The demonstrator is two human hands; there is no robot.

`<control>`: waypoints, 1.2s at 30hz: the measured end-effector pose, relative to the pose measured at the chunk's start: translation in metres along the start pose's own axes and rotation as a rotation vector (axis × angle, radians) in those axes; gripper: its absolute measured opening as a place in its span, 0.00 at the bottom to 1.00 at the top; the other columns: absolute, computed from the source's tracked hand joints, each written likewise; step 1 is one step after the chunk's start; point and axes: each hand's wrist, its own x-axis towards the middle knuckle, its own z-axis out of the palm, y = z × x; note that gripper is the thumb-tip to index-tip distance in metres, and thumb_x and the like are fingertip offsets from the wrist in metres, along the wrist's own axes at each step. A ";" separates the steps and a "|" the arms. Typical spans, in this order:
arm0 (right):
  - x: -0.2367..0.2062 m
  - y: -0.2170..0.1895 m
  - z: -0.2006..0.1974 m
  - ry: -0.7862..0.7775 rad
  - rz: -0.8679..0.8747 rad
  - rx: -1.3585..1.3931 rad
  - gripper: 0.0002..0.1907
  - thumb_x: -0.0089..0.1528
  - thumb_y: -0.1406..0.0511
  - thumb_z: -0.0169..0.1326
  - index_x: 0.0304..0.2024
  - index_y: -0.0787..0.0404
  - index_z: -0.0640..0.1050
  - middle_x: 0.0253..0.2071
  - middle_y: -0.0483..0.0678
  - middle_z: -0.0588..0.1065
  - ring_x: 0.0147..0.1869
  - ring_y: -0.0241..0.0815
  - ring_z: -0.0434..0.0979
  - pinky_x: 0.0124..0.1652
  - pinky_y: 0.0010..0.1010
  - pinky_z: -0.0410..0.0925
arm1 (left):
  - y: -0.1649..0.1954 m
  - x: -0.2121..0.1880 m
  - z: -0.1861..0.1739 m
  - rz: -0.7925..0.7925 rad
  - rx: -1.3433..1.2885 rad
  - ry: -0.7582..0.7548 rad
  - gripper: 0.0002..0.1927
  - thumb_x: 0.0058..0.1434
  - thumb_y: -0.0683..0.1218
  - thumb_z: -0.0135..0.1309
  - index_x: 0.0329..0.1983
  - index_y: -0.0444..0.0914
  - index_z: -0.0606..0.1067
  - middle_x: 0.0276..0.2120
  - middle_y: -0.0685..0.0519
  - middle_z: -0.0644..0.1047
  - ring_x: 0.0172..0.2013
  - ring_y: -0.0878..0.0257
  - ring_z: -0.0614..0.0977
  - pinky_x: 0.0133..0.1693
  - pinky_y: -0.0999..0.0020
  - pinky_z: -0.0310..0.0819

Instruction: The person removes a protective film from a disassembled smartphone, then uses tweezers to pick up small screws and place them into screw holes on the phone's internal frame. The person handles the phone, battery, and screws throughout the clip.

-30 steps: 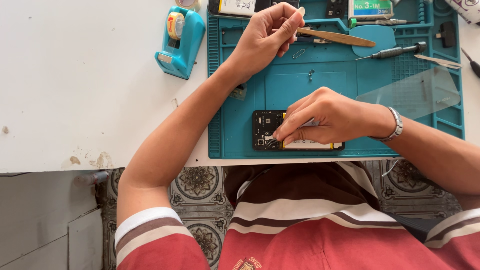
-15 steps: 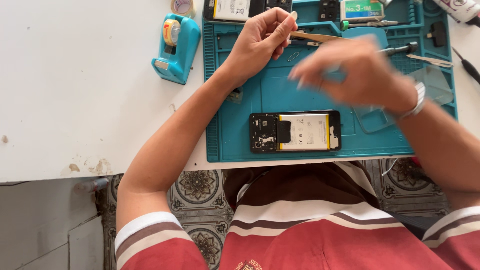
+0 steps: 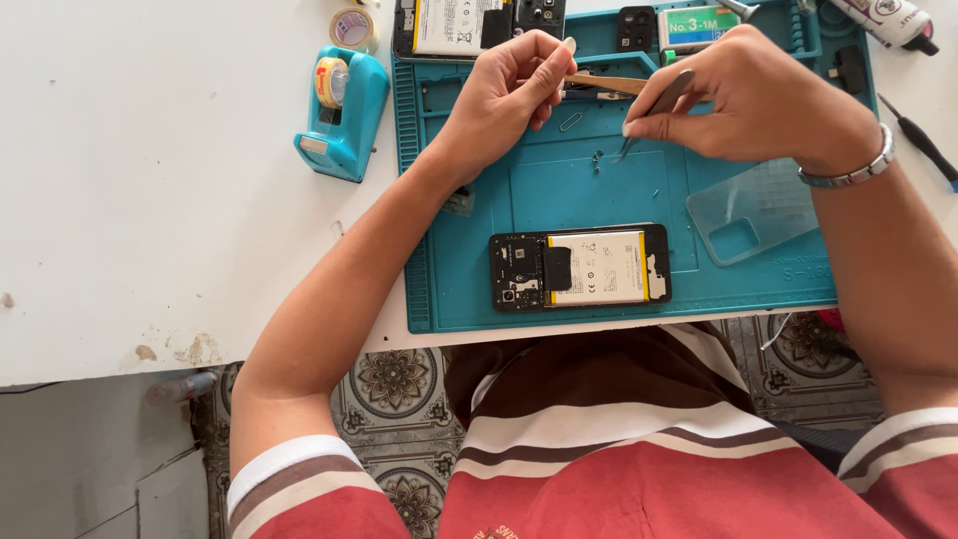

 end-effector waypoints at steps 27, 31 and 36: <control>0.006 -0.016 0.022 0.138 0.060 0.131 0.10 0.69 0.69 0.57 0.52 0.69 0.79 0.32 0.52 0.81 0.36 0.38 0.85 0.36 0.23 0.77 | -0.002 -0.001 -0.002 -0.012 -0.041 0.010 0.16 0.76 0.56 0.49 0.43 0.39 0.76 0.29 0.61 0.74 0.28 0.75 0.74 0.32 0.80 0.71; 0.007 -0.016 0.025 0.133 0.065 0.137 0.10 0.69 0.69 0.56 0.52 0.68 0.79 0.31 0.52 0.81 0.35 0.37 0.85 0.34 0.23 0.77 | -0.002 -0.001 -0.002 -0.008 -0.036 0.010 0.16 0.76 0.56 0.49 0.43 0.40 0.76 0.29 0.61 0.74 0.28 0.75 0.74 0.32 0.80 0.72; 0.007 -0.016 0.026 0.129 0.079 0.116 0.11 0.69 0.68 0.56 0.53 0.68 0.79 0.30 0.52 0.81 0.35 0.38 0.85 0.34 0.23 0.76 | -0.002 -0.001 -0.001 -0.023 -0.044 0.012 0.15 0.76 0.55 0.49 0.43 0.40 0.76 0.29 0.61 0.73 0.28 0.75 0.74 0.32 0.80 0.71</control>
